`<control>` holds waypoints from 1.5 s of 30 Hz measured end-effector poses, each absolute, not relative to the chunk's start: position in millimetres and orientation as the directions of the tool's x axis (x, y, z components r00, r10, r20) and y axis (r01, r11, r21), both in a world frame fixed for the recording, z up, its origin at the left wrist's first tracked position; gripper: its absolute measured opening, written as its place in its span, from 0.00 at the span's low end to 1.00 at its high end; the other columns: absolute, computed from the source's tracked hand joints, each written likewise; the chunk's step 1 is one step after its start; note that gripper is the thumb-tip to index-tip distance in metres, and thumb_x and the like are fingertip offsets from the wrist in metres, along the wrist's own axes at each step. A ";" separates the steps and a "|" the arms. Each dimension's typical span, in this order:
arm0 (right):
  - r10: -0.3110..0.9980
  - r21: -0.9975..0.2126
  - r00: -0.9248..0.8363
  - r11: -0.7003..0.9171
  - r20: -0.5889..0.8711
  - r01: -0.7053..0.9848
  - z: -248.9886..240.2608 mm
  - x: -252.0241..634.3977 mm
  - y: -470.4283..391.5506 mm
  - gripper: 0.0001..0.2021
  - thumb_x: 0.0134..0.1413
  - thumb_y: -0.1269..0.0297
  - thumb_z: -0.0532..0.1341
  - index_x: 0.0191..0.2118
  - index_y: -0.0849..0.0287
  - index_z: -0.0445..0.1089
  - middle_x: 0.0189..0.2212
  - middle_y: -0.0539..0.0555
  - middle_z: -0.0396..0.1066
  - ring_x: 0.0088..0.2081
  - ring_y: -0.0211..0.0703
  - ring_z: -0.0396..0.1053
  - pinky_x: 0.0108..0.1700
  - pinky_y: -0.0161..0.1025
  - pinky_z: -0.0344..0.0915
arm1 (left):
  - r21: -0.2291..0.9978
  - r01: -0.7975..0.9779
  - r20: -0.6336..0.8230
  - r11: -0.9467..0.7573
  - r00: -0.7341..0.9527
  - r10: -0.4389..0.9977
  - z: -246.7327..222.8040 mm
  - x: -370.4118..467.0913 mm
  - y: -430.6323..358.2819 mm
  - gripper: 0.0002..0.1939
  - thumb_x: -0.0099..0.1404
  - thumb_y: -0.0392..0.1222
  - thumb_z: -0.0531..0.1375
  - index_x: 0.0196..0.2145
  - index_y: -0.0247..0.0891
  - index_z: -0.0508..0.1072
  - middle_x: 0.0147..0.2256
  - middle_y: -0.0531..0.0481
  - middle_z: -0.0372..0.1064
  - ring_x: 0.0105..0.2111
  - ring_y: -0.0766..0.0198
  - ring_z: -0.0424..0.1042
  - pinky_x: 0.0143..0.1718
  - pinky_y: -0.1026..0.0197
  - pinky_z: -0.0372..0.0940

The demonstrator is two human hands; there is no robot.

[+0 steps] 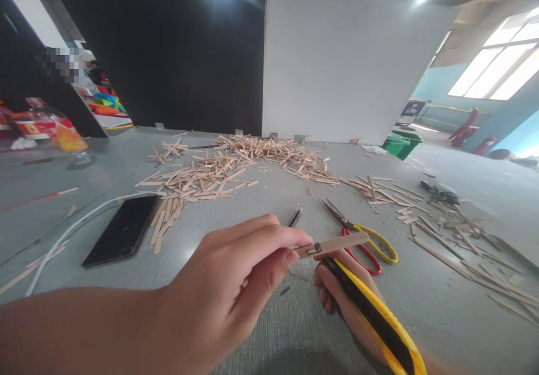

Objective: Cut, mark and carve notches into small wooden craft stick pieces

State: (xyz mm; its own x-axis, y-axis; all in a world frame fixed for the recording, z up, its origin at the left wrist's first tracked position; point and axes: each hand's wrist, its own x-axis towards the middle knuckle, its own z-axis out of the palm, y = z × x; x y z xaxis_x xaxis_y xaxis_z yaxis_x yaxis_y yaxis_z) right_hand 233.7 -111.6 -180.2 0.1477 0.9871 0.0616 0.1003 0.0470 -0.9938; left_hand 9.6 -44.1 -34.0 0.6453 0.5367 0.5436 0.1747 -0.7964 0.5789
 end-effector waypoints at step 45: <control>0.976 -0.957 -0.008 0.214 0.216 0.196 -167.6 226.8 -126.5 0.07 0.67 0.59 0.63 0.38 0.52 0.66 0.20 0.43 0.69 0.15 0.33 0.66 0.18 0.27 0.63 | 0.975 0.191 -0.108 -0.112 0.850 0.516 -94.9 36.3 -12.3 0.24 0.64 0.40 0.68 0.57 0.39 0.70 0.46 0.46 0.76 0.44 0.58 0.76 0.47 0.56 0.69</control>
State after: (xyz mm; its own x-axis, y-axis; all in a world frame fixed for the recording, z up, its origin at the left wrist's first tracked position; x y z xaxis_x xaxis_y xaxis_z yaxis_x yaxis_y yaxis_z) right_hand 226.8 -126.5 -167.6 -0.0077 0.9763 0.2164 0.1961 0.2137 -0.9570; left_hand 36.3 -12.3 -94.9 0.8501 0.5156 -0.1075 0.1914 -0.1122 0.9751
